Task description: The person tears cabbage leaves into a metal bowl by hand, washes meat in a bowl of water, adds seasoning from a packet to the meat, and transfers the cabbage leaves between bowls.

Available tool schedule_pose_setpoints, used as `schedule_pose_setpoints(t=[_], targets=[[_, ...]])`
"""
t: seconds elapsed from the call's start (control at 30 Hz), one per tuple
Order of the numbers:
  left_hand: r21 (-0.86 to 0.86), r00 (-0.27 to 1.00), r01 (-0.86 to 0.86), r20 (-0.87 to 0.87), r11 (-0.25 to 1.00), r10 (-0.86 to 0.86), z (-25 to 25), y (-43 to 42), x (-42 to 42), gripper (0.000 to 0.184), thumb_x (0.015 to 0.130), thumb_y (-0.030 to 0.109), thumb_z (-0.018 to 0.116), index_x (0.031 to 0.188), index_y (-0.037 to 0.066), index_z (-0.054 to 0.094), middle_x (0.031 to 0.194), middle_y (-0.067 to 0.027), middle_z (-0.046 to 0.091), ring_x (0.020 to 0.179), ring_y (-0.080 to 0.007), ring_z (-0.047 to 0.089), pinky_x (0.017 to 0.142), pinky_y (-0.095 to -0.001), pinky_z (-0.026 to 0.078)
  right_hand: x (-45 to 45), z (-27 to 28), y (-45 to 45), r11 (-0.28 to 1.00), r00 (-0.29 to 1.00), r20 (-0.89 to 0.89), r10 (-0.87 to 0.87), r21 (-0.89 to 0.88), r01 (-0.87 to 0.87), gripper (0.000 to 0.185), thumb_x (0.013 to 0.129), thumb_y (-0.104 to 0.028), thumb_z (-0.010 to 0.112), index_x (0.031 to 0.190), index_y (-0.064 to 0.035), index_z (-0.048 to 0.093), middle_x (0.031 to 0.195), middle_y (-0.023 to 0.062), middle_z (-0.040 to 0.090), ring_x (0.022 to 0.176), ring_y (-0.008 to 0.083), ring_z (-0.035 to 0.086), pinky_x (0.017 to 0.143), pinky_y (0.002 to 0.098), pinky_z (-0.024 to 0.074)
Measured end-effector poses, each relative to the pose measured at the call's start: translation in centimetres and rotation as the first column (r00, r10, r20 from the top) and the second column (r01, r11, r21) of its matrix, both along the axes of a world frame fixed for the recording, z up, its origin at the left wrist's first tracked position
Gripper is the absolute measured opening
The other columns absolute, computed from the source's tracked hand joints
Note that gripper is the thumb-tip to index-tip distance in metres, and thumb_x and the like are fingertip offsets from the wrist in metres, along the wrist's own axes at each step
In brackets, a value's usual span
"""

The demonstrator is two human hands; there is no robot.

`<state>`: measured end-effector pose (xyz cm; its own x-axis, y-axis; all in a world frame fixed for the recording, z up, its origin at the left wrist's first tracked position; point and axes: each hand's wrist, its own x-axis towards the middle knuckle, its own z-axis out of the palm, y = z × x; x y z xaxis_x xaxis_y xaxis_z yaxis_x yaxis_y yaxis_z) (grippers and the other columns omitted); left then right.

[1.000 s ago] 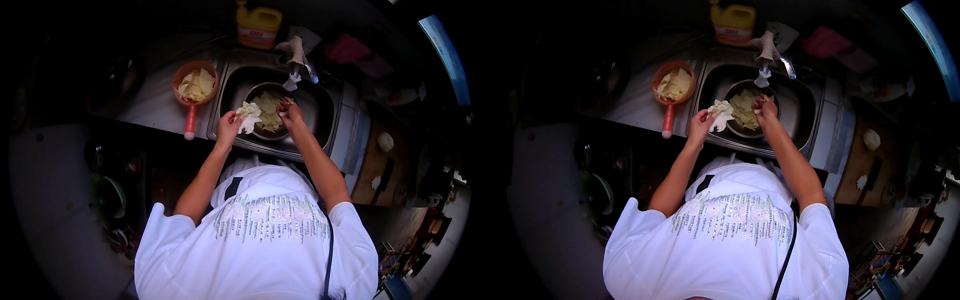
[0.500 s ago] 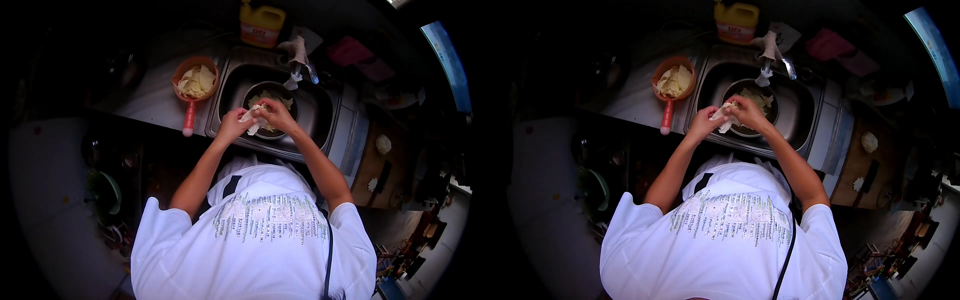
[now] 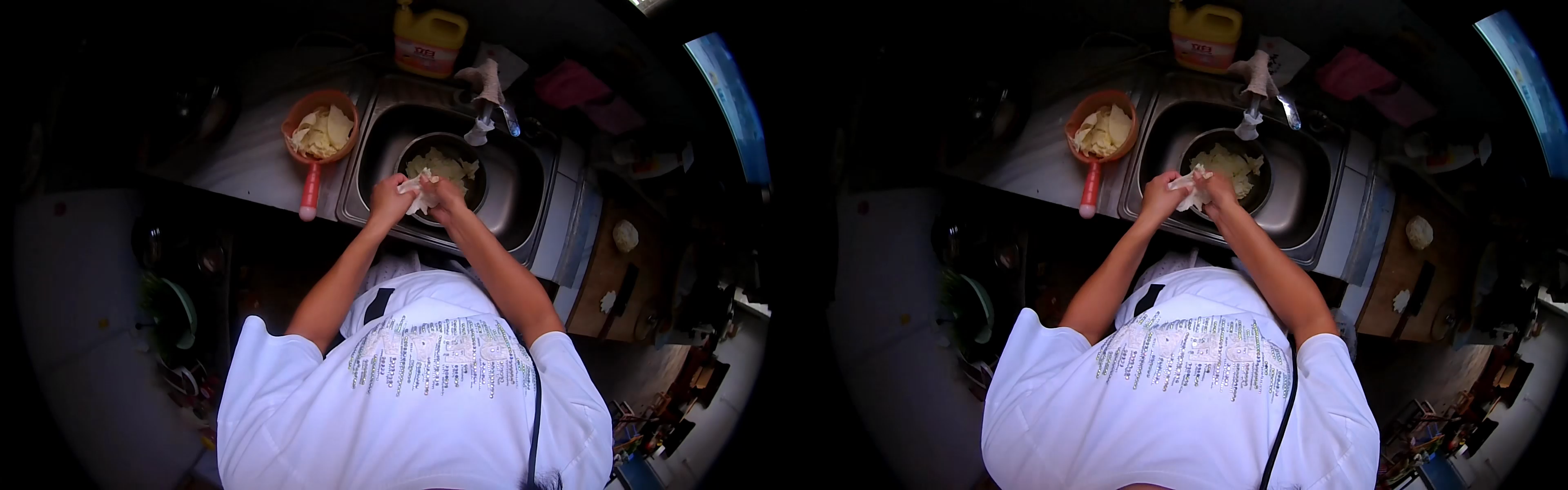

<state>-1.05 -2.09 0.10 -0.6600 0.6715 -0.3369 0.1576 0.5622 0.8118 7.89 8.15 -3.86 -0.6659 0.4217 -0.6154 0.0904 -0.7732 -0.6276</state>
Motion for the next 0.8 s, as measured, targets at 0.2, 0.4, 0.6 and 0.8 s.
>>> schedule_pose_setpoints(t=[0.2, 0.4, 0.6, 0.8], targets=[[0.071, 0.99, -0.01, 0.142, 0.997, 0.0, -0.5, -1.4, -0.3, 0.013, 0.071, 0.014, 0.064, 0.079, 0.004, 0.06, 0.067, -0.0047, 0.06, 0.06, -0.0113, 0.056, 0.055, -0.0259, 0.042, 1.5, -4.7, 3.2, 0.869, 0.951, 0.212, -0.225, -0.398, 0.295, 0.01, 0.082, -0.013, 0.059, 0.089, -0.0065, 0.055, 0.072, 0.0059, 0.054, 0.066, 0.0174, 0.053, 0.054, 0.032, 0.0434], [0.197, 0.816, -0.233, 0.572, 0.952, 0.081, 0.4, -3.1, -1.5, 0.014, 0.082, 0.014, 0.058, 0.091, 0.003, 0.056, 0.077, 0.0015, 0.058, 0.063, -0.0053, 0.052, 0.057, -0.018, 0.04, 5.8, -4.5, 9.4, 0.962, 0.986, 0.151, -0.068, -0.251, 0.105, 0.024, 0.079, -0.008, 0.057, 0.102, -0.0078, 0.052, 0.087, 0.0071, 0.055, 0.078, 0.0185, 0.054, 0.067, 0.0326, 0.0435], [0.195, 0.699, -0.325, 0.709, 0.925, 0.096, 1.2, -2.0, -0.7, 0.02, 0.085, 0.016, 0.055, 0.098, 0.002, 0.055, 0.082, 0.0009, 0.059, 0.068, -0.0068, 0.055, 0.059, -0.018, 0.042, 4.0, 1.2, 6.8, 0.862, 0.934, 0.301, 0.194, 0.402, -0.309, 0.058, 0.078, -0.034, 0.062, 0.123, -0.0042, 0.042, 0.112, 0.0136, 0.05, 0.1, 0.0215, 0.052, 0.084, 0.0363, 0.0413], [0.219, 0.778, -0.274, 0.623, 0.937, 0.082, 1.8, -0.8, 0.4, 0.018, 0.084, 0.017, 0.057, 0.096, 0.003, 0.055, 0.083, -0.0014, 0.06, 0.07, -0.0065, 0.056, 0.059, -0.0164, 0.042, 2.0, 5.8, 1.3, 0.796, 0.918, 0.053, 0.394, 0.479, -0.37, 0.025, 0.084, -0.02, 0.059, 0.1, -0.0021, 0.054, 0.086, 0.0027, 0.059, 0.073, 0.0098, 0.055, 0.061, 0.0223, 0.0462]])
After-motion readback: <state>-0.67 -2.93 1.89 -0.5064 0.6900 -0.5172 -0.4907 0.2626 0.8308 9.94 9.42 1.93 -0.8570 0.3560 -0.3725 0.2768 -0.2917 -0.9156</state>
